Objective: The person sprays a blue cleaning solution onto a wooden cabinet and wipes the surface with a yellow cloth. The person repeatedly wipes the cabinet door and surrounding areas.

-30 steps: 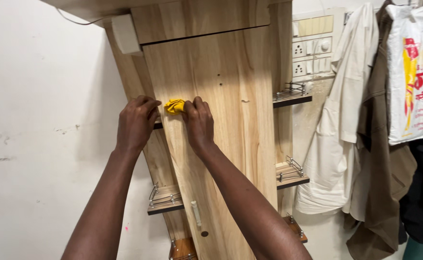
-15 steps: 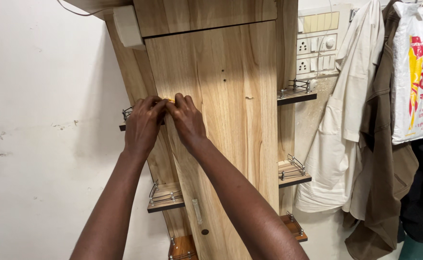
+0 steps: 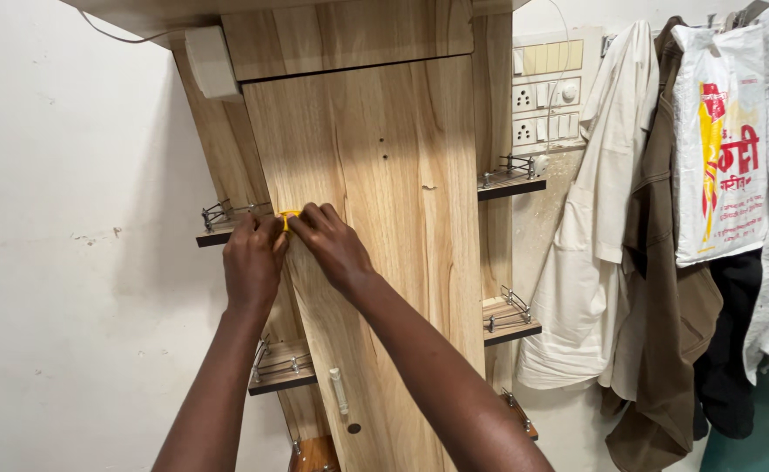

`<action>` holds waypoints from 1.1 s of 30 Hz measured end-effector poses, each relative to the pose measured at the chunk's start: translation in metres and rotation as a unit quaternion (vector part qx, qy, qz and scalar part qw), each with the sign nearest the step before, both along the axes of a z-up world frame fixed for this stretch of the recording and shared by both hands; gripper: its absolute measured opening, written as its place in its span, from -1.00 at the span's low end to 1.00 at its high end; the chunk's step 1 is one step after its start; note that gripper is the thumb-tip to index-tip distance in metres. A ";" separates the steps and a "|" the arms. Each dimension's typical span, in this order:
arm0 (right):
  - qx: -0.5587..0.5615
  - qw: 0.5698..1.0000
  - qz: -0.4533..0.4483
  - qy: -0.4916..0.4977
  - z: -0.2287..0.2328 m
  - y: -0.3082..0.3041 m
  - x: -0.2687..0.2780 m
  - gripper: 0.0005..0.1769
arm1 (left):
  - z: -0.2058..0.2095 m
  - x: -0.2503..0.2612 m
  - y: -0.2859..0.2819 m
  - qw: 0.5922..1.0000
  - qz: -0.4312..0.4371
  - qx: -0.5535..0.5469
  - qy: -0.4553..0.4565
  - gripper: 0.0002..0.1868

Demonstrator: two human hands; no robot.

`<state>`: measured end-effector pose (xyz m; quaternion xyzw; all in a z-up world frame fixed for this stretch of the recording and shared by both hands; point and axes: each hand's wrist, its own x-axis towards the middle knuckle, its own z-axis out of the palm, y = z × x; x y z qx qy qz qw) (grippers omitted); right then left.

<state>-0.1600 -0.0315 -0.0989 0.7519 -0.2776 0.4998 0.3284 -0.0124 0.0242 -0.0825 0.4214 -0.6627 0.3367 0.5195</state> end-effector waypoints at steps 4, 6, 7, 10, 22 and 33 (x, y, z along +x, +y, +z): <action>0.003 1.000 0.005 -0.005 -0.024 -0.007 -0.038 -0.47 | -0.003 -0.009 -0.002 0.997 0.029 0.052 0.044 -0.77; -0.025 0.999 0.016 -0.020 -0.037 -0.009 -0.068 -0.61 | -0.005 -0.013 0.000 0.994 0.037 0.072 0.076 -0.82; -0.021 0.998 0.002 -0.053 -0.047 -0.006 -0.088 -0.64 | -0.007 -0.016 0.001 0.994 0.032 0.064 0.088 -0.80; -0.050 0.982 -0.079 -0.166 -0.066 0.001 -0.140 -0.65 | -0.011 -0.023 0.002 0.992 0.029 0.051 0.111 -0.75; 0.224 0.882 -0.124 -0.396 -0.079 -0.005 -0.192 -0.15 | -0.036 -0.052 -0.021 0.979 -0.010 0.059 0.196 -0.74; 0.210 0.896 -0.106 -0.375 -0.089 -0.020 -0.191 -0.12 | -0.034 -0.112 -0.013 0.987 -0.025 0.063 0.145 -0.73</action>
